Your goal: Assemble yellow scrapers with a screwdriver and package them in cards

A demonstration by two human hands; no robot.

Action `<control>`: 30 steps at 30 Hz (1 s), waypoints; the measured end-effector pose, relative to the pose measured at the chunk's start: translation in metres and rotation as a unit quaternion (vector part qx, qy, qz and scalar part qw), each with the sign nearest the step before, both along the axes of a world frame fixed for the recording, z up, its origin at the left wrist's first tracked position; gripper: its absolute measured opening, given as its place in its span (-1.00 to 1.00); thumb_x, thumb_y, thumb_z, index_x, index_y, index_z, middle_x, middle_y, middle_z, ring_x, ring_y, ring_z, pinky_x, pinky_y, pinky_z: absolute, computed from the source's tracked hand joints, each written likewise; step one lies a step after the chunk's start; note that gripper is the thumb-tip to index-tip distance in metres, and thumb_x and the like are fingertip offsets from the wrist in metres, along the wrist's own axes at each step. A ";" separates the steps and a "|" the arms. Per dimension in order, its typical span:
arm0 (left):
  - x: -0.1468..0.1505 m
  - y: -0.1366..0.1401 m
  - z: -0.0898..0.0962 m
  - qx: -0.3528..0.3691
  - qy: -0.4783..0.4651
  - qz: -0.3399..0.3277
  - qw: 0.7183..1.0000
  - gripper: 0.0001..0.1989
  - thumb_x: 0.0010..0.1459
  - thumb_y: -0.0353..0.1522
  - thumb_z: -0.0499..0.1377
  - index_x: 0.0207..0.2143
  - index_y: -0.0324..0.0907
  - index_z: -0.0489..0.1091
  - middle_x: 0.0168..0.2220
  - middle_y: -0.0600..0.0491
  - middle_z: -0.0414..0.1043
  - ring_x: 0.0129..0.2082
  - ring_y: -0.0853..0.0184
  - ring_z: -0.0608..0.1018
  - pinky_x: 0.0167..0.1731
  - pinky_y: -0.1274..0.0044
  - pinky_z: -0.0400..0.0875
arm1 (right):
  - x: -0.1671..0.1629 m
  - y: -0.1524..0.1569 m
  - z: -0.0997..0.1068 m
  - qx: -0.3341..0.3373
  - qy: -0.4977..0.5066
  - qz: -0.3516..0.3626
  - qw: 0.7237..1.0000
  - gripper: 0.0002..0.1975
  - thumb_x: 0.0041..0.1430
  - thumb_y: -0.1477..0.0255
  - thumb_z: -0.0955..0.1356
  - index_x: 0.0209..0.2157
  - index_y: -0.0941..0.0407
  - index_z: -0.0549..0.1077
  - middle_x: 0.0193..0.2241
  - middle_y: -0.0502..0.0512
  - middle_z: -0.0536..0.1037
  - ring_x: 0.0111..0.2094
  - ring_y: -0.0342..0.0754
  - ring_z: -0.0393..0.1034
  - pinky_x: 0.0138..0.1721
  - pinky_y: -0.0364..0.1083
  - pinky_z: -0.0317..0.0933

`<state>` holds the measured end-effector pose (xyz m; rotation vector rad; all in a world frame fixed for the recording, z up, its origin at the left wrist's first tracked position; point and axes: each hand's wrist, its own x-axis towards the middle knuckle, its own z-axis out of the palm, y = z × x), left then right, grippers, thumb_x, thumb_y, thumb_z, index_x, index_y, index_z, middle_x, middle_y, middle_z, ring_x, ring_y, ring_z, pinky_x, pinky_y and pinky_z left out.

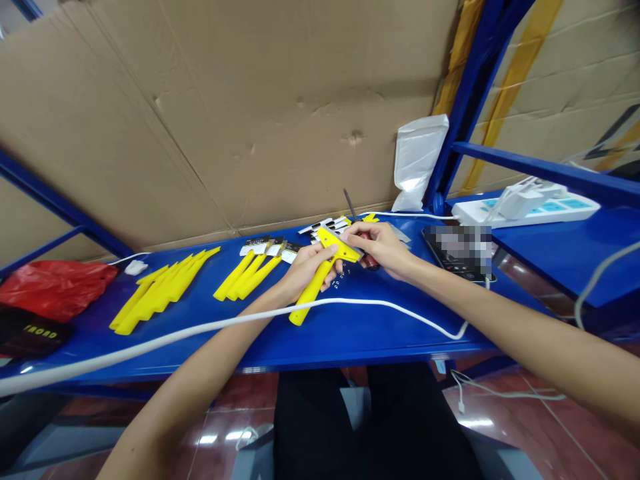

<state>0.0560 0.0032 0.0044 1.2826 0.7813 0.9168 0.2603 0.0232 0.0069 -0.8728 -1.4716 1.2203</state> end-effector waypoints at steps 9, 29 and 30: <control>0.000 0.000 -0.001 0.005 0.008 -0.004 1.000 -0.57 0.25 -0.04 0.43 -0.22 -0.19 0.41 -0.39 0.06 0.55 -0.63 0.47 0.44 -0.71 0.61 0.29 | 0.001 0.001 0.000 0.009 -0.015 -0.006 1.000 -0.66 0.09 0.09 0.59 -0.30 0.07 0.66 -0.66 -0.14 0.40 -0.74 -0.21 0.16 -0.70 -0.11 0.17; -0.001 -0.004 0.003 0.050 -0.019 -0.027 0.998 -0.61 0.33 -0.08 0.39 -0.16 -0.19 0.42 -0.36 0.06 0.58 -0.63 0.47 0.46 -0.70 0.62 0.32 | 0.002 -0.004 0.006 0.014 0.009 0.014 1.000 -0.56 0.07 -0.01 0.60 -0.31 0.09 0.66 -0.69 -0.12 0.44 -0.77 -0.21 0.21 -0.75 -0.15 0.11; -0.001 -0.004 0.003 0.053 -0.022 -0.030 0.998 -0.62 0.33 -0.08 0.38 -0.17 -0.19 0.41 -0.36 0.06 0.58 -0.63 0.47 0.47 -0.70 0.62 0.32 | 0.003 -0.004 0.006 0.018 0.011 0.018 1.000 -0.55 0.07 -0.02 0.60 -0.31 0.10 0.66 -0.69 -0.12 0.45 -0.77 -0.21 0.21 -0.75 -0.16 0.11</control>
